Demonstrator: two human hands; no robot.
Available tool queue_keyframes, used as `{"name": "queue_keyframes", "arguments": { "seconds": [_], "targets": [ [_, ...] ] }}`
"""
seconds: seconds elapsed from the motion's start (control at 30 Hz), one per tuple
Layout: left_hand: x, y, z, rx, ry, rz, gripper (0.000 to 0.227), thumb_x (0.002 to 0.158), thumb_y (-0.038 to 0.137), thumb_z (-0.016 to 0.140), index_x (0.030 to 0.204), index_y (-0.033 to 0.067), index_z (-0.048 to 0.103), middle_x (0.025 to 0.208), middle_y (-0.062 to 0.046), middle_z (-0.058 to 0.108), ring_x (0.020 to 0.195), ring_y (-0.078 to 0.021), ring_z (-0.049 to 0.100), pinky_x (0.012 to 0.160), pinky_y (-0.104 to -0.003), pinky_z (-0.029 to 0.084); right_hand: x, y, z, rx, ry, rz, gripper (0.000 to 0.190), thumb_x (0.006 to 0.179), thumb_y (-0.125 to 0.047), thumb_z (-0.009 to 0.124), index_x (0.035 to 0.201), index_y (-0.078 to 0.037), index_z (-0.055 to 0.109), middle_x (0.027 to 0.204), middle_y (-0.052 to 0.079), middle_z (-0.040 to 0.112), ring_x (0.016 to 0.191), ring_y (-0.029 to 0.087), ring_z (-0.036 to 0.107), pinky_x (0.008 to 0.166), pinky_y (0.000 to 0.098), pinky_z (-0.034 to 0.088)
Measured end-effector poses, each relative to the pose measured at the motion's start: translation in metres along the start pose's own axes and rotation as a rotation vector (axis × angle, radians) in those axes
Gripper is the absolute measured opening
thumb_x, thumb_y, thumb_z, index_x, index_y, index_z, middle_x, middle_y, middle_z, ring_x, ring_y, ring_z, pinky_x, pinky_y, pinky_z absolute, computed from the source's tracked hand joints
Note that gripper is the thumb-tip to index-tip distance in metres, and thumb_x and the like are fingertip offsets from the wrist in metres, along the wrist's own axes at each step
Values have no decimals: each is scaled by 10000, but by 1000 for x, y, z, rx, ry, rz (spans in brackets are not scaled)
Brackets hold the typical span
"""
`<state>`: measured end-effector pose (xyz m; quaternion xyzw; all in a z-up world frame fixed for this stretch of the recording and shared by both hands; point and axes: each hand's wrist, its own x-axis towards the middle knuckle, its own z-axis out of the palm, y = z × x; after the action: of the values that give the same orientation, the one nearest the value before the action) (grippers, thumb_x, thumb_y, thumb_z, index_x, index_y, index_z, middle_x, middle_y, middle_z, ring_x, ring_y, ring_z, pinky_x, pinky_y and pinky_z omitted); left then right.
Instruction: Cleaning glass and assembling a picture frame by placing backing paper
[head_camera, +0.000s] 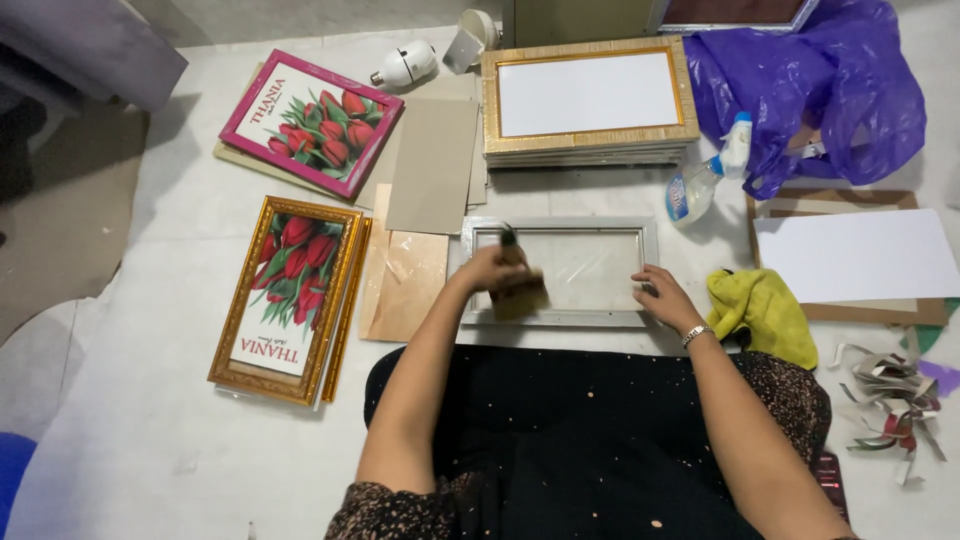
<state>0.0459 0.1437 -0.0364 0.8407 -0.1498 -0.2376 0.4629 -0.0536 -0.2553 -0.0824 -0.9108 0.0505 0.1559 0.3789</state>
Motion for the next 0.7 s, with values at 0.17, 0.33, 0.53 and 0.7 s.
{"name": "queue_keyframes", "arguments": {
  "seconds": [0.17,0.33,0.53,0.7],
  "targets": [
    [13,2,-36,93,418,-64,215,947,408,701,1114,273,690,1011,-111,754,1072,-361,702,965,-482,542,-1,1,3,-2,10,10,439,886,-329,718,1310,-224,676,1565,126,444,1449,364,430,1210,489,341],
    [5,13,-34,50,100,-119,212,781,302,856,958,229,767,1016,-82,788,1099,-330,716,1013,-464,519,0,1,3,-2,9,-10,432,884,-304,717,1302,-199,681,1565,162,439,1446,409,425,1206,514,343],
    [33,-24,-50,124,414,-74,115,931,207,679,1019,133,695,971,-149,750,1049,-400,698,942,-559,539,2,7,5,-2,14,-11,421,873,-291,717,1284,-204,693,1551,153,454,1449,387,430,1217,488,338],
    [40,-2,-52,239,127,-137,272,781,253,776,1052,251,757,1057,-40,779,1123,-310,702,1003,-498,542,4,14,6,1,22,-22,416,859,-282,729,1267,-210,703,1549,155,457,1445,387,432,1213,492,342]
  ]
}}
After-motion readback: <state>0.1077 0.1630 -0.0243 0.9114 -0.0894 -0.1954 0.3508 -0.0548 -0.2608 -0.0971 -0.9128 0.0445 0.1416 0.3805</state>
